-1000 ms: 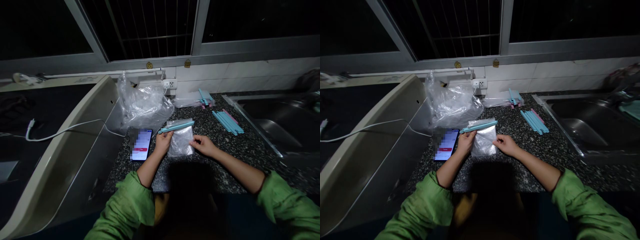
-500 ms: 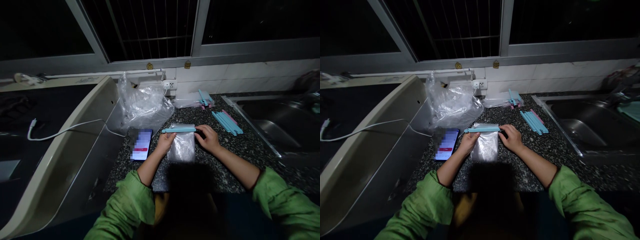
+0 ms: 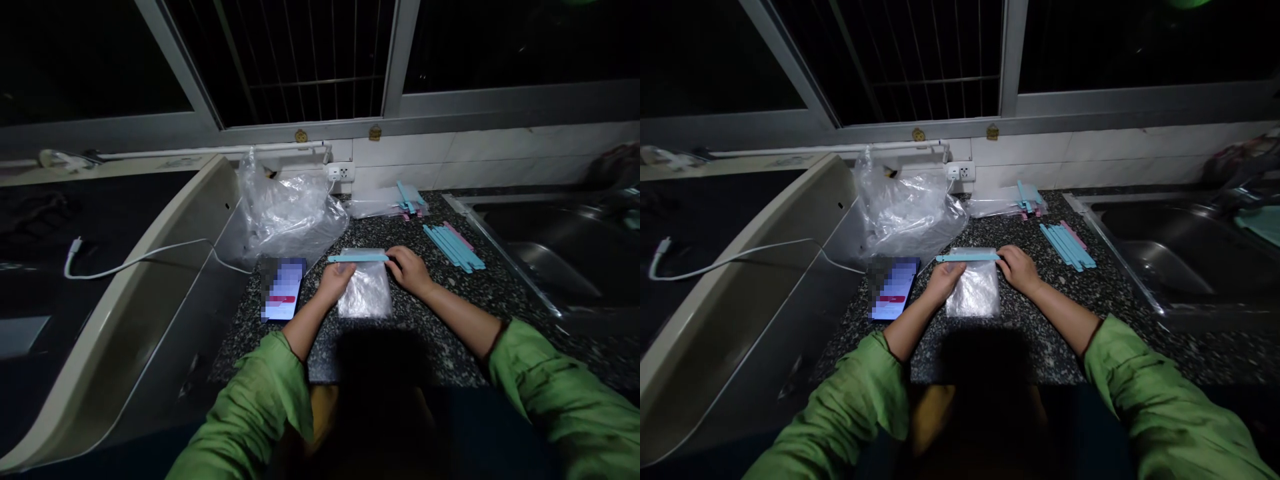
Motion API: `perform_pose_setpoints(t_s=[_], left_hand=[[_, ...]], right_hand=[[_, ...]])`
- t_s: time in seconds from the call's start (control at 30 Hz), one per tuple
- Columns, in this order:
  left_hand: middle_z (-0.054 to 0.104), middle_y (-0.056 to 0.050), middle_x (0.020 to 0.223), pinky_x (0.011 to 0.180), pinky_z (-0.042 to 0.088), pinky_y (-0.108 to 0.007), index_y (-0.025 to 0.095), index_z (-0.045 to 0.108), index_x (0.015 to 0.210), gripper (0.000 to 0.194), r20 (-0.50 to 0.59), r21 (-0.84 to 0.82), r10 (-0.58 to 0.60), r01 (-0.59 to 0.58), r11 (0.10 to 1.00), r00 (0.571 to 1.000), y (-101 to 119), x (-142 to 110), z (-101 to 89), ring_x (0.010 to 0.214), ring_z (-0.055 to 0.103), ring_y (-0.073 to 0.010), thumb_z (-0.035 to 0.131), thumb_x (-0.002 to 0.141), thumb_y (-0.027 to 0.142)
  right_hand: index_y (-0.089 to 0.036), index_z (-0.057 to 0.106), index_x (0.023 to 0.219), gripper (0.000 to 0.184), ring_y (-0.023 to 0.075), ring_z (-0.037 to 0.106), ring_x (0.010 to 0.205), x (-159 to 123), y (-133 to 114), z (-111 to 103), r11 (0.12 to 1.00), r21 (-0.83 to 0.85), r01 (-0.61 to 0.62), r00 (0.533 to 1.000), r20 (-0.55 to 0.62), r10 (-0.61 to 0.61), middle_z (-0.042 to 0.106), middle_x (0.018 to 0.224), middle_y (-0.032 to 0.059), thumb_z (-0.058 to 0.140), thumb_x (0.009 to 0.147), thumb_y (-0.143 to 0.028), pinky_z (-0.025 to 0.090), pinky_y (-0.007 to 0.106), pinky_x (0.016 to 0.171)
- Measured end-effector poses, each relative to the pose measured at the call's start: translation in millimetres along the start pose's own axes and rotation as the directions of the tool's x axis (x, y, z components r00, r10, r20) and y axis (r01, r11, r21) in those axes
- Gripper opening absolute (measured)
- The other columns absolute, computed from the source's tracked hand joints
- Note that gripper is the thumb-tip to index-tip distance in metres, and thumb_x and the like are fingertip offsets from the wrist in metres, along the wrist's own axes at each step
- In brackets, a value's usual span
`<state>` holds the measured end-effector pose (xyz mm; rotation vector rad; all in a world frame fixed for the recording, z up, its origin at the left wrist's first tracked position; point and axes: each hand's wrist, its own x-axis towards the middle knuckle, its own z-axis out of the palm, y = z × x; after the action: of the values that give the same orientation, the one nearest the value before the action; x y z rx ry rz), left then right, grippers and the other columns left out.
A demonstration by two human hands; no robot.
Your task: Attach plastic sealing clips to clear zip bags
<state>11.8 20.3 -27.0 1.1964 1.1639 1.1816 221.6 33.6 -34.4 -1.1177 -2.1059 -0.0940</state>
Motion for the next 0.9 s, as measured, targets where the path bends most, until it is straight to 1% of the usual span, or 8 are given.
perform_pose_setpoints(t_s=[0.17, 0.3, 0.37, 0.47, 0.53, 0.63, 0.77, 0.9], left_hand=[[0.062, 0.001, 0.060, 0.065, 0.041, -0.025, 0.015, 0.062, 0.065, 0.013, -0.106, 0.040, 0.046, -0.042, 0.998, 0.993, -1, 23, 6.5, 0.062, 0.055, -0.0142, 0.063, 0.064, 0.028], [0.059, 0.002, 0.058, 0.064, 0.041, -0.024, 0.015, 0.061, 0.066, 0.007, -0.164, 0.093, 0.064, -0.049, 0.994, 0.984, -2, 46, 12.8, 0.060, 0.054, -0.0138, 0.057, 0.067, 0.021], [0.058, 0.001, 0.060, 0.065, 0.042, -0.024, 0.014, 0.062, 0.073, 0.010, -0.238, 0.146, 0.096, -0.062, 0.987, 0.966, -3, 57, 15.6, 0.062, 0.054, -0.0141, 0.056, 0.069, 0.020], [0.062, -0.004, 0.079, 0.075, 0.045, -0.028, 0.013, 0.061, 0.100, 0.030, -0.325, 0.271, 0.231, -0.144, 0.952, 0.917, -4, 70, 19.2, 0.076, 0.058, -0.0170, 0.055, 0.072, 0.019], [0.061, -0.010, 0.102, 0.086, 0.044, -0.031, 0.013, 0.053, 0.117, 0.045, -0.316, 0.378, 0.354, -0.226, 0.898, 0.880, -4, 77, 22.3, 0.093, 0.058, -0.0204, 0.055, 0.072, 0.018], [0.046, -0.015, 0.129, 0.098, 0.038, -0.036, 0.015, 0.047, 0.126, 0.053, -0.265, 0.496, 0.466, -0.295, 0.816, 0.844, -2, 88, 29.6, 0.116, 0.048, -0.0249, 0.054, 0.074, 0.018], [0.032, -0.015, 0.143, 0.105, 0.031, -0.042, 0.017, 0.047, 0.126, 0.053, -0.167, 0.636, 0.514, -0.307, 0.708, 0.841, 1, 105, 42.4, 0.129, 0.034, -0.0292, 0.054, 0.074, 0.017], [0.026, -0.010, 0.148, 0.106, 0.030, -0.043, 0.020, 0.044, 0.128, 0.053, -0.113, 0.770, 0.491, -0.236, 0.593, 0.864, 3, 123, 51.0, 0.131, 0.033, -0.0264, 0.051, 0.076, 0.019]], right_hand=[[-0.020, 0.058, 0.093, 0.020, 0.0233, 0.057, 0.092, 14, 20, 6, 0.996, -0.090, -0.021, 1.000, -0.020, 0.019, 0.064, 0.094, 0.0114, 0.042, 0.087, -0.030, 0.047, 0.038, 0.079], [-0.018, 0.059, 0.092, 0.023, 0.0251, 0.056, 0.092, 28, 38, 8, 0.973, -0.210, -0.097, 0.994, -0.060, 0.086, 0.064, 0.094, 0.0131, 0.041, 0.087, -0.031, 0.044, 0.038, 0.079], [-0.017, 0.059, 0.092, 0.024, 0.0259, 0.055, 0.091, 35, 47, 9, 0.955, -0.256, -0.149, 0.987, -0.096, 0.128, 0.064, 0.094, 0.0139, 0.041, 0.087, -0.032, 0.042, 0.037, 0.077], [-0.016, 0.059, 0.093, 0.024, 0.0273, 0.055, 0.090, 45, 62, 13, 0.928, -0.289, -0.237, 0.965, -0.176, 0.192, 0.064, 0.095, 0.0150, 0.042, 0.086, -0.032, 0.040, 0.038, 0.076], [-0.016, 0.059, 0.093, 0.025, 0.0281, 0.055, 0.090, 53, 72, 18, 0.909, -0.282, -0.306, 0.941, -0.234, 0.245, 0.063, 0.095, 0.0157, 0.041, 0.086, -0.033, 0.038, 0.039, 0.075], [-0.016, 0.058, 0.093, 0.026, 0.0282, 0.054, 0.089, 65, 84, 28, 0.885, -0.243, -0.396, 0.896, -0.312, 0.315, 0.063, 0.090, 0.0152, 0.041, 0.086, -0.034, 0.037, 0.040, 0.076], [-0.015, 0.058, 0.091, 0.026, 0.0287, 0.053, 0.091, 83, 91, 41, 0.871, -0.168, -0.462, 0.838, -0.404, 0.366, 0.062, 0.087, 0.0148, 0.043, 0.085, -0.035, 0.035, 0.042, 0.081], [-0.013, 0.059, 0.089, 0.023, 0.0276, 0.053, 0.092, 99, 92, 47, 0.795, -0.134, -0.591, 0.763, -0.413, 0.497, 0.063, 0.089, 0.0138, 0.048, 0.080, -0.032, 0.033, 0.042, 0.084]])
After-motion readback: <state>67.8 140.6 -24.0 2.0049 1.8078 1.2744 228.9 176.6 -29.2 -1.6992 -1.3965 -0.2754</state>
